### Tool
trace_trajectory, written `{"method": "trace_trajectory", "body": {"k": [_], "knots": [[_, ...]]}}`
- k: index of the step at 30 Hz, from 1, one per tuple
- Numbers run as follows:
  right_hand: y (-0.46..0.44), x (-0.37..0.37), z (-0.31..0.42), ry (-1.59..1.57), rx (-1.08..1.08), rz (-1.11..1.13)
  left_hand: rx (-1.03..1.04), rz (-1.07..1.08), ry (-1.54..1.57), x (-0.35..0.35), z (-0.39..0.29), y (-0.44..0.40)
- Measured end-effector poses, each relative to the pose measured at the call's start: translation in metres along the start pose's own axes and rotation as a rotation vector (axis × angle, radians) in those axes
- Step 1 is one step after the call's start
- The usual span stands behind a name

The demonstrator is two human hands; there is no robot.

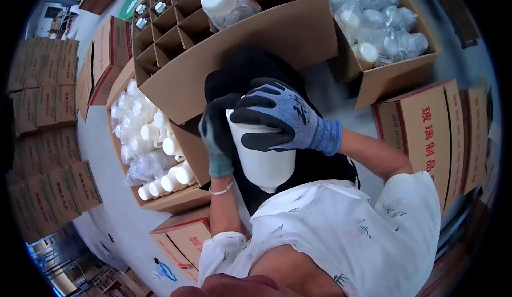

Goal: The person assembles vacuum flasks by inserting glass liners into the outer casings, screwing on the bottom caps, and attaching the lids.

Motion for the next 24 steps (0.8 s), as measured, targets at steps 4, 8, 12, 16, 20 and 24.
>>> {"method": "trace_trajectory", "body": {"k": [4,8,12,16,20,24], "knots": [[0.004,-0.018,-0.029,0.058,-0.09,-0.022,0.382,0.102,0.014,-0.02,-0.032,0.028],[-0.009,-0.008,-0.025,-0.352,0.08,-0.017,0.235,-0.241,-0.037,-0.028,-0.014,0.023],[-0.015,-0.003,0.026,-0.039,-0.152,-0.171,-0.064,-0.024,0.439,-0.018,0.017,0.011],[-0.014,-0.012,0.05,0.159,-0.21,-0.269,-0.054,-0.05,0.43,-0.03,0.034,0.008],[0.012,0.011,-0.006,-0.113,-0.093,-0.04,0.008,-0.017,0.095,-0.035,0.043,0.011],[0.051,-0.014,-0.106,-0.255,0.461,0.01,0.274,-0.041,-0.419,-0.04,-0.036,0.029]]}}
Point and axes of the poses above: each hand's wrist, its own y-axis away from the middle knuckle, its own x-axis out of the palm, z = x × y, the point moved 5 cm from there along -y, towards the middle knuckle, and after that the axes turned 13 degrees about y, right-handed, at the moved point
